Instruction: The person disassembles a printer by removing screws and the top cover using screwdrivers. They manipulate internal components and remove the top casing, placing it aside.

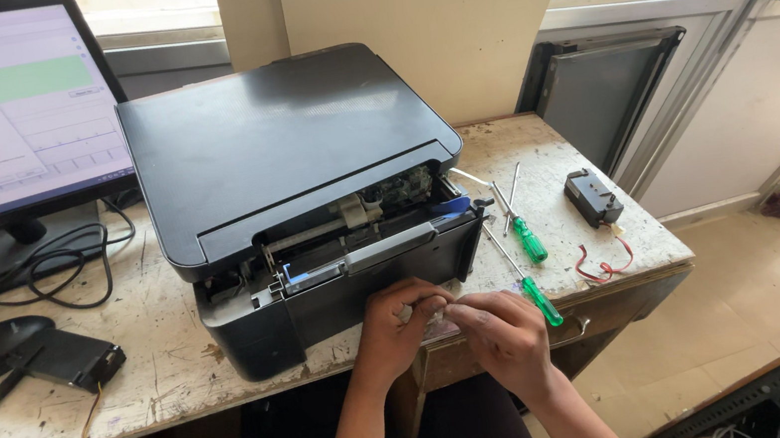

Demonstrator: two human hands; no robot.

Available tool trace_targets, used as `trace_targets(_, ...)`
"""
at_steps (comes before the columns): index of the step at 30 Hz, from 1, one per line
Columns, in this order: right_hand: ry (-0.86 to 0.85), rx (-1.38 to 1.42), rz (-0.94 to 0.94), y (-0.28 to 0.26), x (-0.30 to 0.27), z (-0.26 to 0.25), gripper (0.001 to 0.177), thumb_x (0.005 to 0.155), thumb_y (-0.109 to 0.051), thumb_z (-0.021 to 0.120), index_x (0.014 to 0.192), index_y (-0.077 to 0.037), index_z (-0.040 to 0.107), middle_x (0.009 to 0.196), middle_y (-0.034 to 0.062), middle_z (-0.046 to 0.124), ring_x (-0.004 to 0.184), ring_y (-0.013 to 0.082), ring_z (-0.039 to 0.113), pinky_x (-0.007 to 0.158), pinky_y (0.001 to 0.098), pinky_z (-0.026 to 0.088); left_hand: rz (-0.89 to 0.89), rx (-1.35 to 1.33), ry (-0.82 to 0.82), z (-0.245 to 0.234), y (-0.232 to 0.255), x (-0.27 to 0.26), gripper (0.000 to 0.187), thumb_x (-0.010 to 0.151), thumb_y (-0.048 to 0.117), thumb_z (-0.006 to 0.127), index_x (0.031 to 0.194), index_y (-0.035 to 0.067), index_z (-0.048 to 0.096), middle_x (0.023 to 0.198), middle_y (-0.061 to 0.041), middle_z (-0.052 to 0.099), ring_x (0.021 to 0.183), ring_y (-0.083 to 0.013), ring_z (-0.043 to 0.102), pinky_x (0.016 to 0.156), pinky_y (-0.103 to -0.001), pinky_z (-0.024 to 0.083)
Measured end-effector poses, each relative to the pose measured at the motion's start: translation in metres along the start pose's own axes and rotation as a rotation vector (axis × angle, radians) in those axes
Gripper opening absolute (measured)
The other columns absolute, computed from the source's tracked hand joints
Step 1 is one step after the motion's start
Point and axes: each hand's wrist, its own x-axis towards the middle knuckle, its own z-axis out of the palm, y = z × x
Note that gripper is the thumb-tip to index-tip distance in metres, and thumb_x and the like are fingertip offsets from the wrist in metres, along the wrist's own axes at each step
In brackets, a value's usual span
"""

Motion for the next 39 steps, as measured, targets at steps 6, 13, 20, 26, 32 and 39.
trace_targets(6,0.01,-0.087,-0.071,0.0,0.008,-0.003,0.027,0.078,0.002,0.077,0.103,-0.009,0.076,0.094,0.0036,0.075,0.076,0.0188,0.072,0.064,0.0306,0.052,0.011,0.003,0.009,-0.001,-0.002,-0.001,0.014,0.093,0.016,0.073,0.096,0.004,0.079,0.089,-0.005,0.077,0.086,-0.0145,0.072,0.079,-0.029,0.056)
trace_targets(13,-0.084,-0.2,-0.162,0.008,0.013,-0.004,0.009,0.083,-0.004,0.079,0.09,-0.008,0.075,0.083,0.0017,0.075,0.065,0.0151,0.071,0.055,0.0307,0.05,-0.026,-0.021,0.004,0.0,-0.007,0.0,0.017,0.093,0.02,0.072,0.099,0.006,0.08,0.091,-0.004,0.078,0.087,-0.013,0.072,0.079,-0.028,0.057)
trace_targets(20,0.063,0.021,0.002,0.028,0.061,-0.011,0.009,0.09,-0.002,0.077,0.097,-0.007,0.076,0.095,0.0065,0.077,0.082,0.0156,0.076,0.071,0.0262,0.062,-0.008,-0.024,0.042,0.002,-0.012,0.0,0.032,0.095,0.03,0.07,0.117,0.008,0.075,0.09,-0.003,0.077,0.082,-0.0095,0.067,0.075,-0.026,0.054)
trace_targets(26,-0.375,-0.105,-0.023,0.051,0.144,0.0,0.008,0.084,-0.01,0.08,0.091,-0.011,0.08,0.084,0.0059,0.076,0.071,0.0229,0.073,0.063,0.0359,0.057,-0.062,0.004,0.02,0.003,-0.013,0.0,0.03,0.094,0.032,0.071,0.112,0.008,0.076,0.087,-0.003,0.076,0.076,-0.0097,0.065,0.071,-0.028,0.054)
trace_targets(32,-0.636,-0.243,-0.135,0.054,0.172,0.022,0.012,0.078,-0.006,0.075,0.085,-0.013,0.081,0.079,0.0059,0.075,0.07,0.0274,0.072,0.062,0.0419,0.055,-0.03,0.03,0.019,0.002,-0.007,0.0,0.03,0.094,0.033,0.072,0.107,0.007,0.078,0.087,-0.005,0.077,0.074,-0.0114,0.062,0.071,-0.029,0.051)
trace_targets(39,-0.675,-0.135,-0.15,0.06,0.174,0.025,0.012,0.07,-0.007,0.078,0.083,-0.009,0.079,0.079,0.0098,0.074,0.073,0.0315,0.071,0.066,0.042,0.056,-0.036,0.058,0.008,-0.001,-0.002,-0.002,0.028,0.094,0.032,0.07,0.105,0.008,0.079,0.091,-0.004,0.079,0.074,-0.0122,0.06,0.069,-0.028,0.05)
